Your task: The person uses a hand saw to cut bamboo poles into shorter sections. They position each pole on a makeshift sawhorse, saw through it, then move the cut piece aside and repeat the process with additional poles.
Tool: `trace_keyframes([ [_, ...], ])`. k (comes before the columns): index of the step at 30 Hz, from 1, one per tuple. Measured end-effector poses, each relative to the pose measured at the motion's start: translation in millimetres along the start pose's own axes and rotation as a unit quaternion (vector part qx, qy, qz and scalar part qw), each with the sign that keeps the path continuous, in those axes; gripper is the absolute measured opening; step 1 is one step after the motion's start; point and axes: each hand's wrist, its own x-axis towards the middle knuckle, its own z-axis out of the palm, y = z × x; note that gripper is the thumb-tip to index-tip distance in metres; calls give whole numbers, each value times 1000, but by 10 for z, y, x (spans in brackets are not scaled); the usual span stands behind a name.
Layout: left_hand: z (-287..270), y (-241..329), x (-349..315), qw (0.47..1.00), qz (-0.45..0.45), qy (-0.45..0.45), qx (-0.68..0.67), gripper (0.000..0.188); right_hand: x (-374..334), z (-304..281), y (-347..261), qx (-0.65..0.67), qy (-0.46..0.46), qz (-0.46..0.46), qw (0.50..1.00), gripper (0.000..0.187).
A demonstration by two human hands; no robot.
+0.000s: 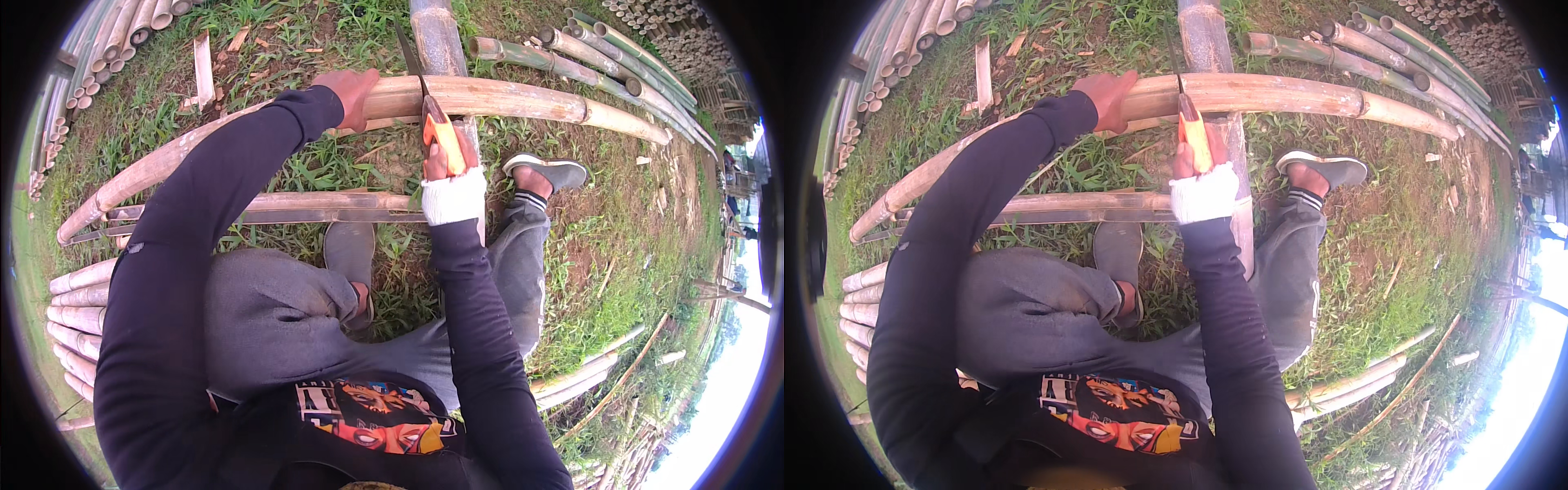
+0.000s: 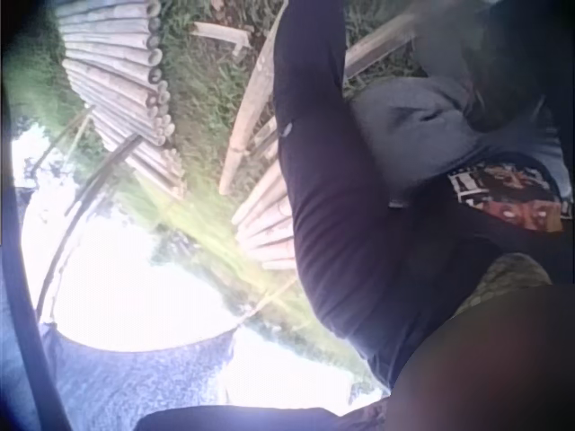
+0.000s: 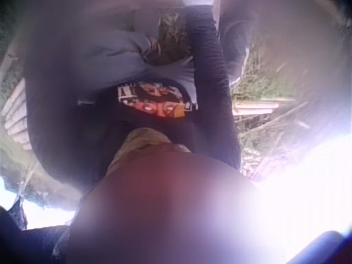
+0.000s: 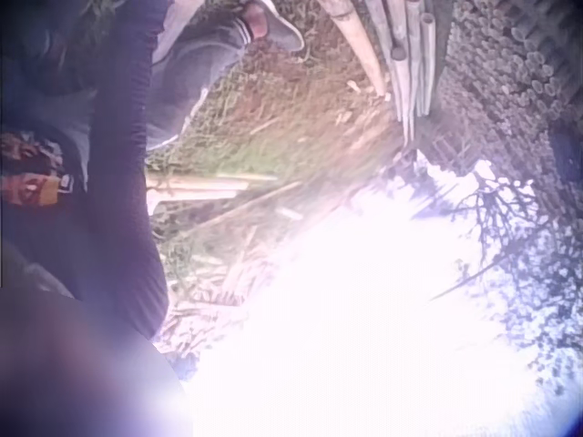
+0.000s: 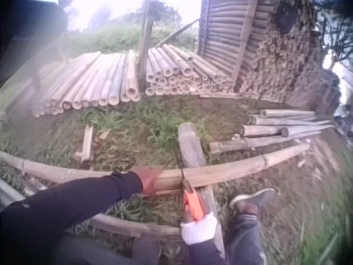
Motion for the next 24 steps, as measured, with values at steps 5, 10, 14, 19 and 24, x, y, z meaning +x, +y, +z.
trace_keyframes([
  [5,-90,45,-27,1000,-12,0,3,79,-371,-188,-118,-114,23,-22,993,48],
  [10,-21,-5,-1,1000,-20,-22,5,81,-1787,-785,-495,-56,-4,-31,998,64],
  [14,-16,-1,-7,1000,-12,-2,0,73,-1271,-508,-218,-17,48,11,999,64],
  [19,-81,30,-41,1000,-23,-12,-1,72,85,-9,-56,-39,1,53,998,50],
  [24,-85,18,-103,1000,-27,-7,-14,73,-392,-170,57,-8,-1,-105,994,61],
])
